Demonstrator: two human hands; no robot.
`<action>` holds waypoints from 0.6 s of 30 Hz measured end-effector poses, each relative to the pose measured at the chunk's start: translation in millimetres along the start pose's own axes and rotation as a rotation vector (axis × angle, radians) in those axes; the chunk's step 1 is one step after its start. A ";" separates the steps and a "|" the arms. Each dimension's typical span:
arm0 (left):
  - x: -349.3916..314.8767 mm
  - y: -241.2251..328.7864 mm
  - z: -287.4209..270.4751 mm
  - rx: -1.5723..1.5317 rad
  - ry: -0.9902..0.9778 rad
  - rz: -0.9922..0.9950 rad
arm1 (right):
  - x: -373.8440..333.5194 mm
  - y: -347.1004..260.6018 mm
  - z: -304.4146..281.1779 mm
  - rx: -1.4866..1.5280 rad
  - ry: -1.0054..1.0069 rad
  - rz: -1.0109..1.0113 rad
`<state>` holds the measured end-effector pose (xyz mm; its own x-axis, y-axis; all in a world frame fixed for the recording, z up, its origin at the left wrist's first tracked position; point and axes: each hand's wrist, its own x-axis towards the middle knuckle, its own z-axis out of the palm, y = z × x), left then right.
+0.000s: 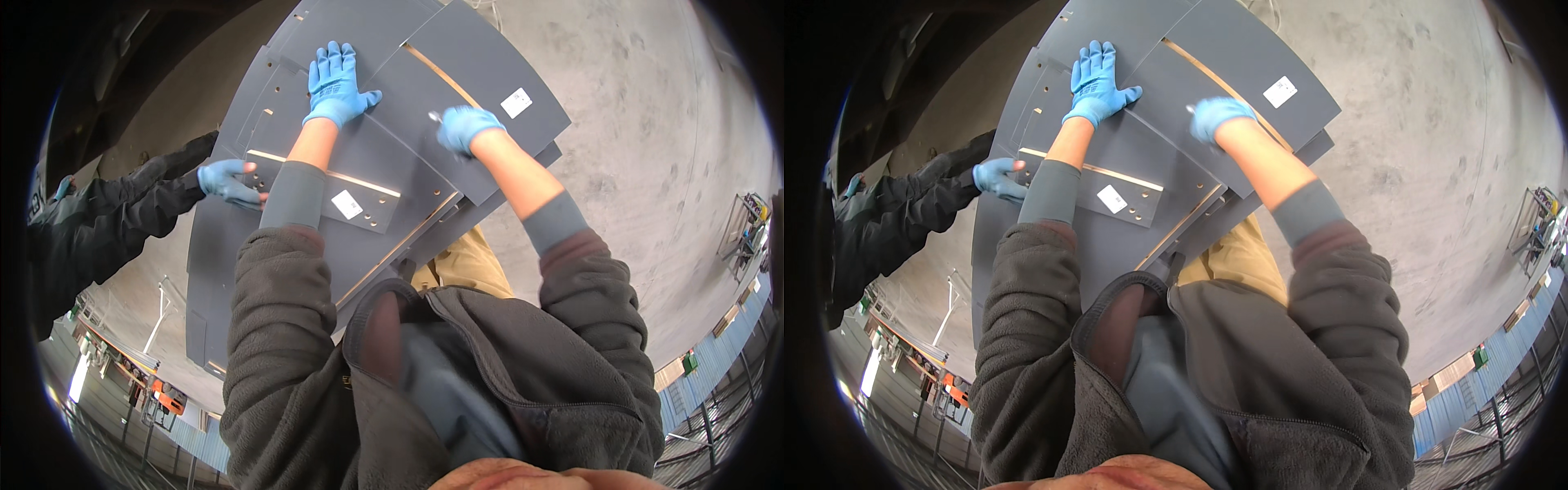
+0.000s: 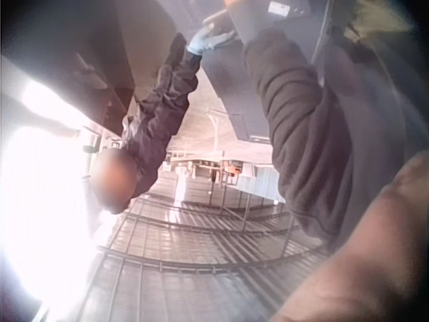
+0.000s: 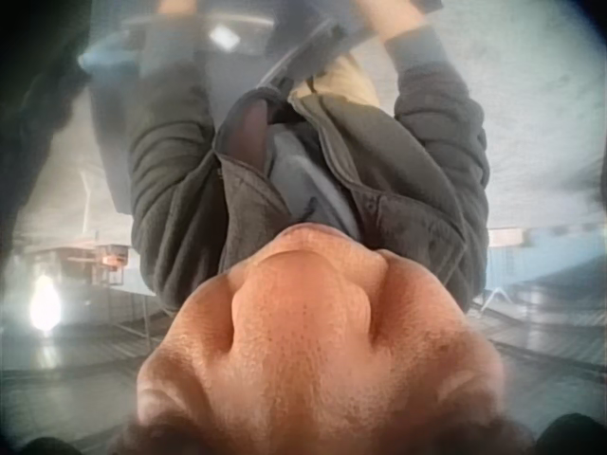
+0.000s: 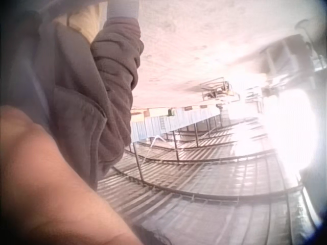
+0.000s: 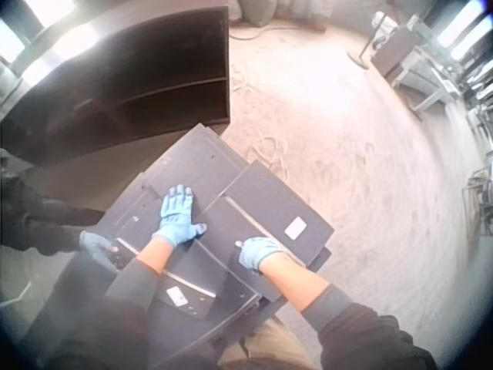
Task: The person lifts and stacks large gray panels on a workbench, using a handheld tool to mark or align them. They repeatedly lift panels, place them in a stack, and adjust alignment while a coworker assists nearby.
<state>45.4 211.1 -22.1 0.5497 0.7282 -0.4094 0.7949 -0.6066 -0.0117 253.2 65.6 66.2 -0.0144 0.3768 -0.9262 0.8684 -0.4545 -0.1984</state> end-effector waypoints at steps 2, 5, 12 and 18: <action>0.3 -1.5 -0.6 0.022 -0.001 0.002 | -1.8 -14.5 3.2 0.065 0.040 0.008; 0.4 -1.8 -0.6 0.003 -0.001 0.001 | -26.8 -4.4 25.4 -0.118 -0.108 -0.101; -0.4 0.2 -1.6 0.003 0.001 -0.012 | -33.1 7.2 -14.1 0.171 0.122 0.144; -0.4 2.4 -1.9 0.013 0.004 -0.020 | -48.0 22.0 37.6 -0.376 0.185 -0.211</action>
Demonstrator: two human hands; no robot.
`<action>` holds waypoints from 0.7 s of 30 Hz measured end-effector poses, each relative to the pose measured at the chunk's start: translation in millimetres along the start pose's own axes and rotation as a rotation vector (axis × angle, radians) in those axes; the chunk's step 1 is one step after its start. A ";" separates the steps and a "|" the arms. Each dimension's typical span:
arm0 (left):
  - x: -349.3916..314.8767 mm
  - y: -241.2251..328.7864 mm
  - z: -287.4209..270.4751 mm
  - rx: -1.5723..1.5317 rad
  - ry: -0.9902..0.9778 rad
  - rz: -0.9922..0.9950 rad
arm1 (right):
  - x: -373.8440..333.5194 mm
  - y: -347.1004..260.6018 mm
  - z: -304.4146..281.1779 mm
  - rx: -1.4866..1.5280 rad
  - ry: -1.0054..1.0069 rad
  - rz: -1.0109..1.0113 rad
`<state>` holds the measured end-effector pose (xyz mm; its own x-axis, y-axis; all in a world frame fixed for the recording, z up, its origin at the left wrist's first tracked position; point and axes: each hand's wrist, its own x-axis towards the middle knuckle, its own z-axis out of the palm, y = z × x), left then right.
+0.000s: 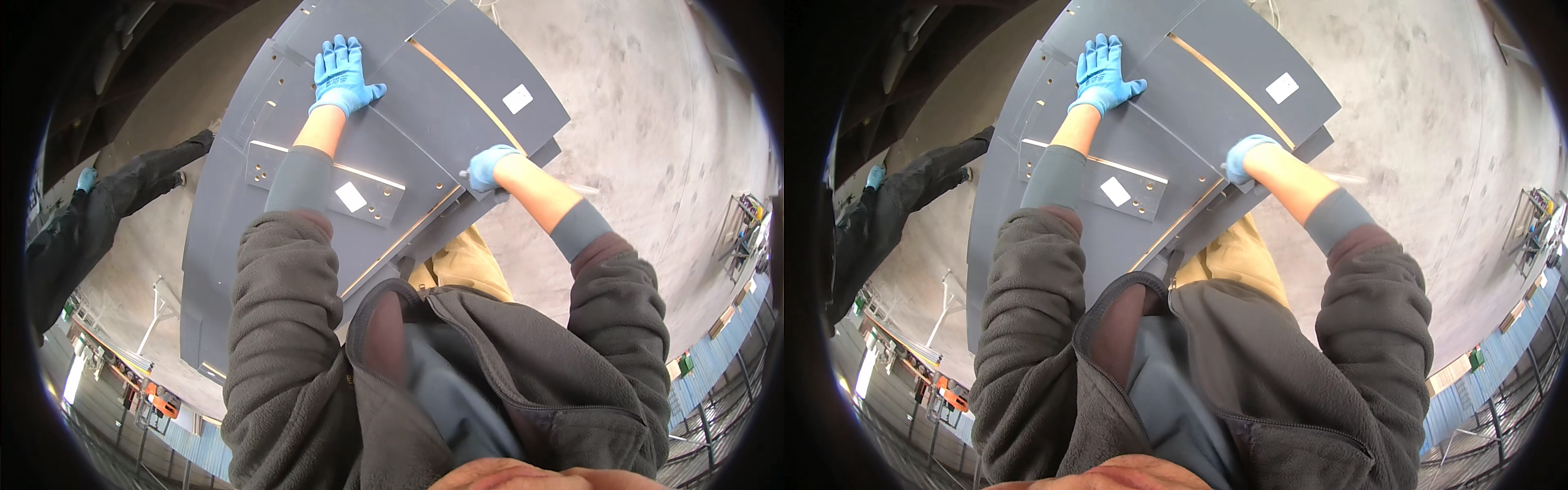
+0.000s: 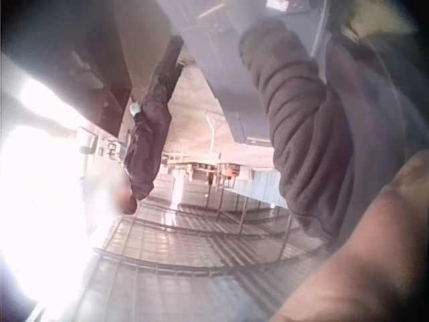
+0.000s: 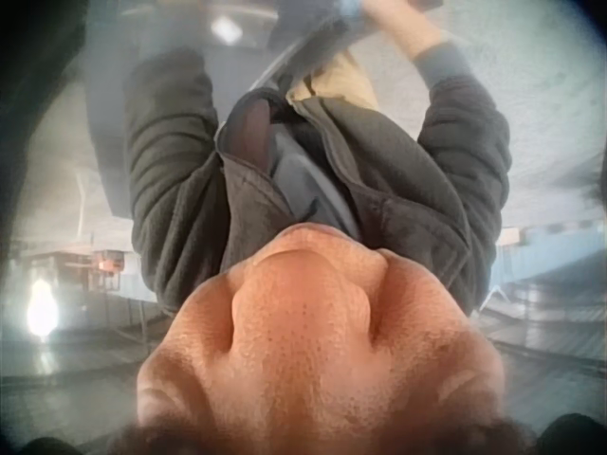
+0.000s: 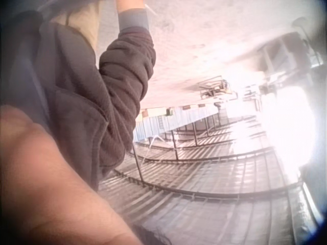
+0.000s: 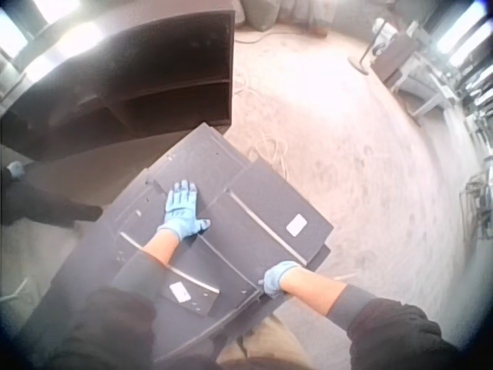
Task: The person lifts and stacks large gray panels on a workbench, using a handheld tool to mark or align them. They repeatedly lift panels, place them in a stack, and adjust alignment while a coworker assists nearby.
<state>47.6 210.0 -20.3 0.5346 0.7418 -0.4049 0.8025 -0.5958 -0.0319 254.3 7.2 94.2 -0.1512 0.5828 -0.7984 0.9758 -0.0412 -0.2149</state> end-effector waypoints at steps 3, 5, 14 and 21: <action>-3.3 -0.6 -5.6 -0.021 0.012 0.012 | 7.4 47.2 3.4 0.610 -0.118 0.519; -10.2 -3.2 -12.1 -0.089 0.099 0.066 | 15.4 59.0 6.0 0.414 0.476 0.635; -28.9 -5.6 -9.5 -0.116 0.289 -0.034 | 39.2 -54.7 42.2 0.644 0.064 0.210; -111.3 -10.7 24.0 -0.218 0.357 -0.119 | 50.3 -58.9 61.2 0.988 0.181 0.286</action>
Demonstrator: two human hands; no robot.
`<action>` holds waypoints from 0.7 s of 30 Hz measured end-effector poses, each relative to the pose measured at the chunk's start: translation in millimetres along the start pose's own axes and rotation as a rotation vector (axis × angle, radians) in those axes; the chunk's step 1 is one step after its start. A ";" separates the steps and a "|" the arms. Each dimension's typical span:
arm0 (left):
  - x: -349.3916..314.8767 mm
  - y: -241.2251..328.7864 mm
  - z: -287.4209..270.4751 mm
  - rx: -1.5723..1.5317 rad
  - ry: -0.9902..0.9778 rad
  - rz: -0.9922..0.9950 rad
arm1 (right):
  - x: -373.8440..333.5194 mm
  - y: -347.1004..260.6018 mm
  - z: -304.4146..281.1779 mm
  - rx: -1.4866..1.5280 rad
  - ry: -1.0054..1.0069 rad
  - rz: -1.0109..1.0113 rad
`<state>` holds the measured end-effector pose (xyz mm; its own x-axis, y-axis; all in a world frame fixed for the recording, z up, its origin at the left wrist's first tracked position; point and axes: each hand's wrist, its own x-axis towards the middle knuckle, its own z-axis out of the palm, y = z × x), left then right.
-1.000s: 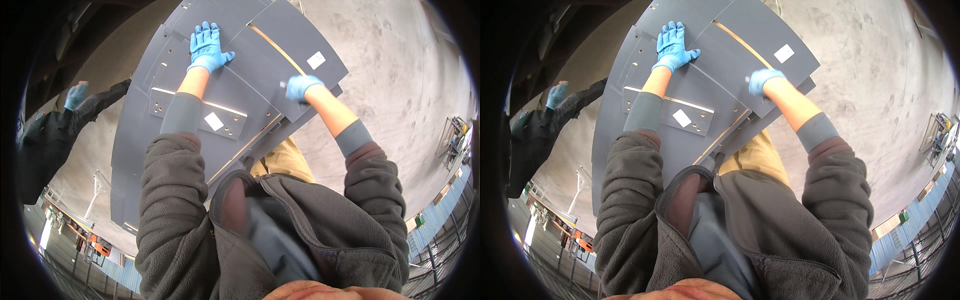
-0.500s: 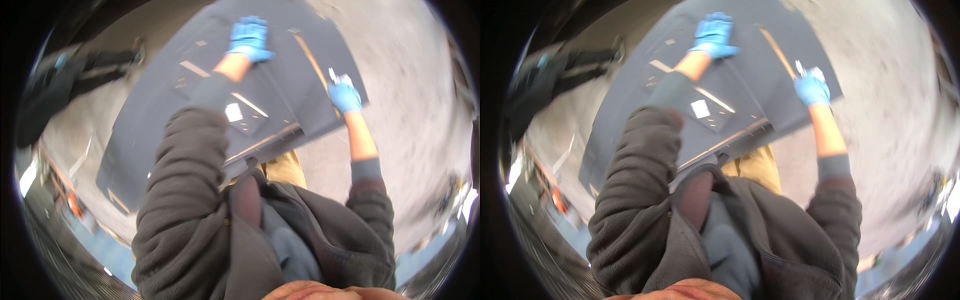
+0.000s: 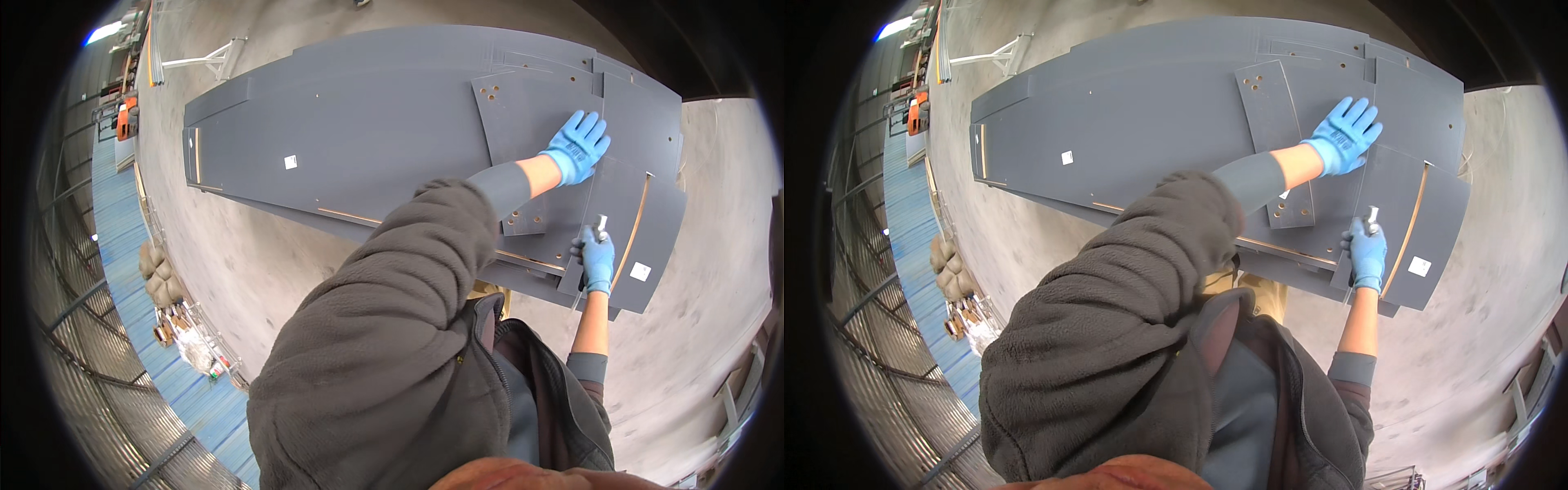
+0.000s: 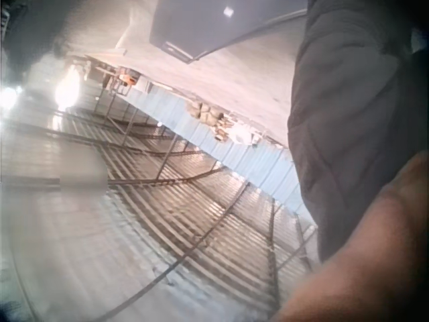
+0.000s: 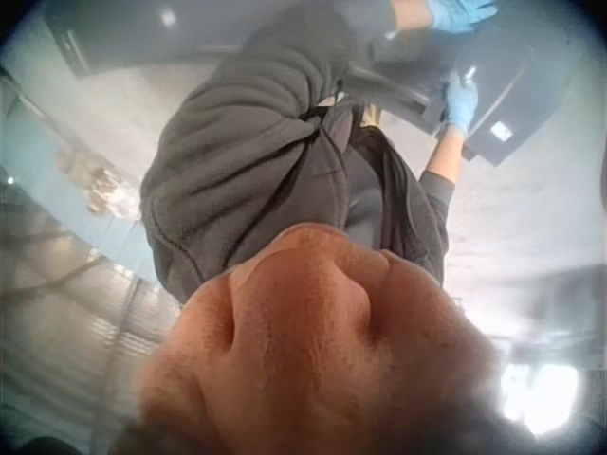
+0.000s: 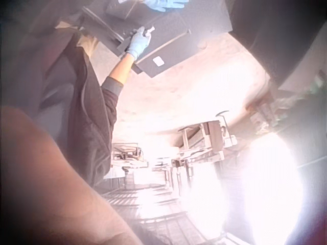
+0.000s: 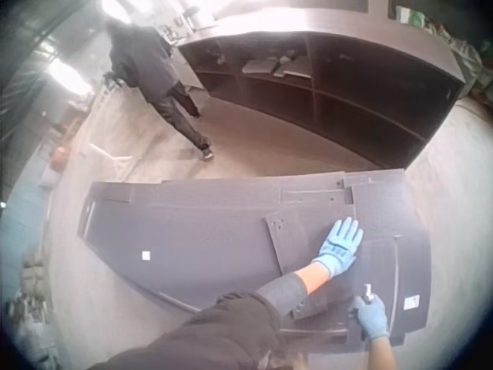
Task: The person lifts and stacks large gray panels on a workbench, using a handheld tool to mark or align them. They repeatedly lift panels, place them in a stack, and adjust alignment while a coworker assists nearby.
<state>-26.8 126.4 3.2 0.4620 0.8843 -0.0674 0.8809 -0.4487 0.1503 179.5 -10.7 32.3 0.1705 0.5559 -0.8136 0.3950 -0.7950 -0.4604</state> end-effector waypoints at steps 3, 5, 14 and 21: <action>-46.0 -11.3 -12.0 -0.096 -0.048 0.020 | -5.7 1.7 17.6 -0.044 0.018 -0.088; -74.8 -22.0 -11.4 -0.230 -0.139 -0.166 | -8.6 -0.5 29.3 -0.024 0.076 -0.078; -177.3 -15.1 0.3 -0.737 0.160 -1.050 | -20.7 -31.5 77.9 -0.230 0.012 -0.255; -138.5 33.6 -19.8 -0.928 0.088 -1.164 | -32.6 -55.8 95.3 -0.430 0.048 -0.267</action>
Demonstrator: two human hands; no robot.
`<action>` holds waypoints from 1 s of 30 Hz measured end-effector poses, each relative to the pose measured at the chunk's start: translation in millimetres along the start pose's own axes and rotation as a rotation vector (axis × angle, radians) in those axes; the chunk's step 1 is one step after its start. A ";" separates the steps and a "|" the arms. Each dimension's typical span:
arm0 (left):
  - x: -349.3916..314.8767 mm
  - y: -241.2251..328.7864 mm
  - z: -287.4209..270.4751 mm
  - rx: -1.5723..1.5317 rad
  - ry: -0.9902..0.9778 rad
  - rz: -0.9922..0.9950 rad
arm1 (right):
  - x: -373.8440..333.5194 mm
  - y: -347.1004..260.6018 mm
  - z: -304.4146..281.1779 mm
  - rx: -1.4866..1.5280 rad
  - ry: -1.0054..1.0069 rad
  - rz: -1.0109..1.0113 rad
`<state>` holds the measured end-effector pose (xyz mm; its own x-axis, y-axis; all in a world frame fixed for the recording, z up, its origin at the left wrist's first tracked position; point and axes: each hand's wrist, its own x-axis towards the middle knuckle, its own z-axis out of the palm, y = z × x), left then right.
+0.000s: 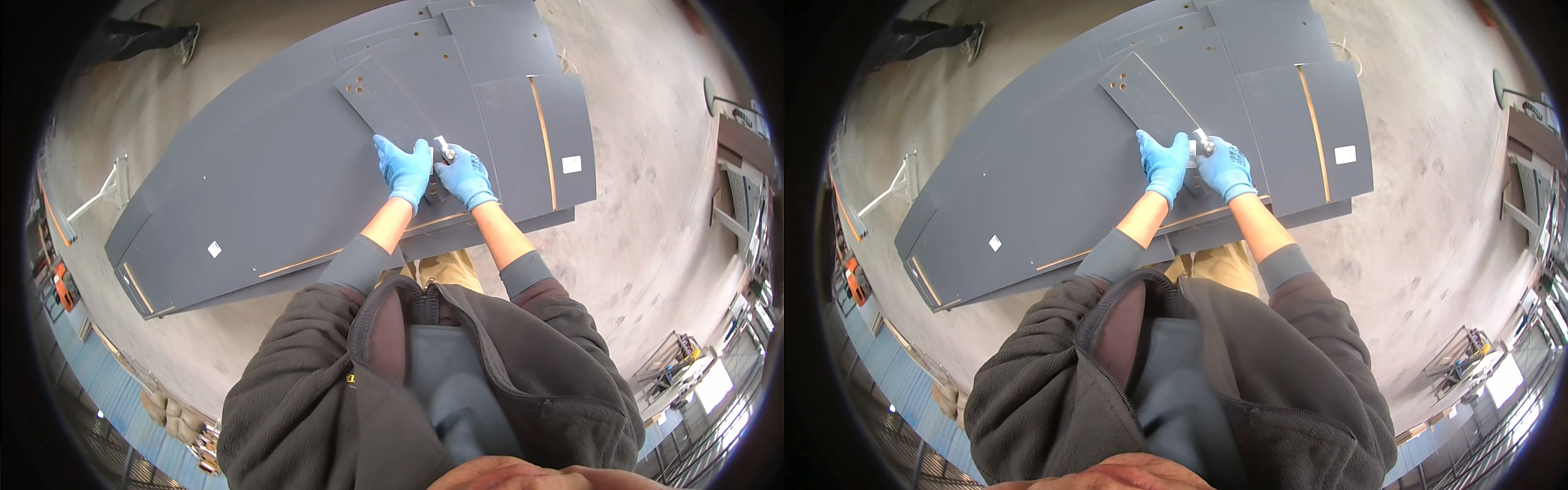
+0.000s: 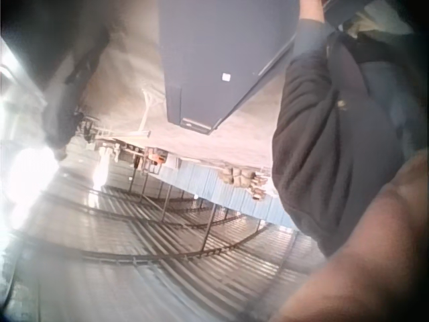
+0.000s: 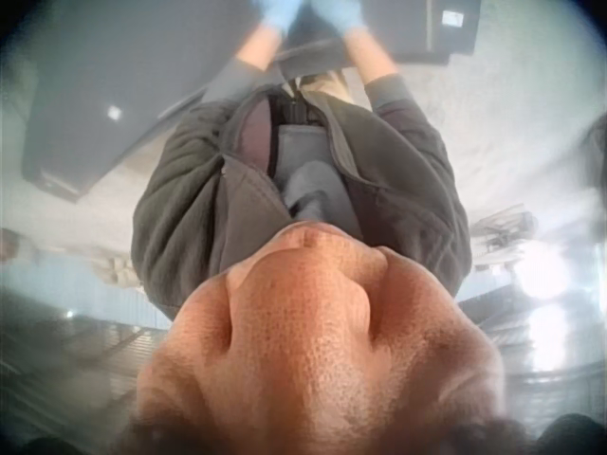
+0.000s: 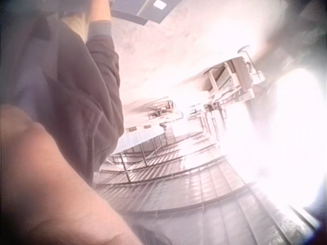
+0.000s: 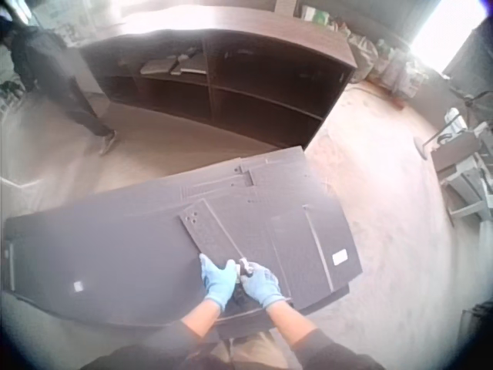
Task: The person lifts and stacks large gray panels on a workbench, using a handheld tool to mark or align them. They repeatedly lift panels, place them in a stack, and adjust alignment while a coworker assists nearby.
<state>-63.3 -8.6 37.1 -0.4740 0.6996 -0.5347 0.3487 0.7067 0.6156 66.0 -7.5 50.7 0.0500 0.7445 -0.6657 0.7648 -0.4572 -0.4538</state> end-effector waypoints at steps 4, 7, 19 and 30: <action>-19.6 17.8 35.5 -0.036 -0.050 0.207 | 0.8 31.3 -12.9 -0.030 0.141 0.118; -36.5 39.3 82.3 0.046 -0.172 0.369 | 3.7 76.0 -35.5 0.069 0.306 0.206; -82.5 84.7 156.4 0.208 -0.352 0.214 | 62.9 161.1 -115.7 -0.104 0.199 0.212; -102.8 12.5 112.6 0.690 -0.320 1.103 | 32.1 146.2 -149.7 0.324 0.045 0.306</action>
<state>80.8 -59.8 34.6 0.4930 0.8616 -0.1205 0.8028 -0.3972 0.4447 275.6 22.3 51.6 0.2762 0.5688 -0.7747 0.4705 -0.7829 -0.4071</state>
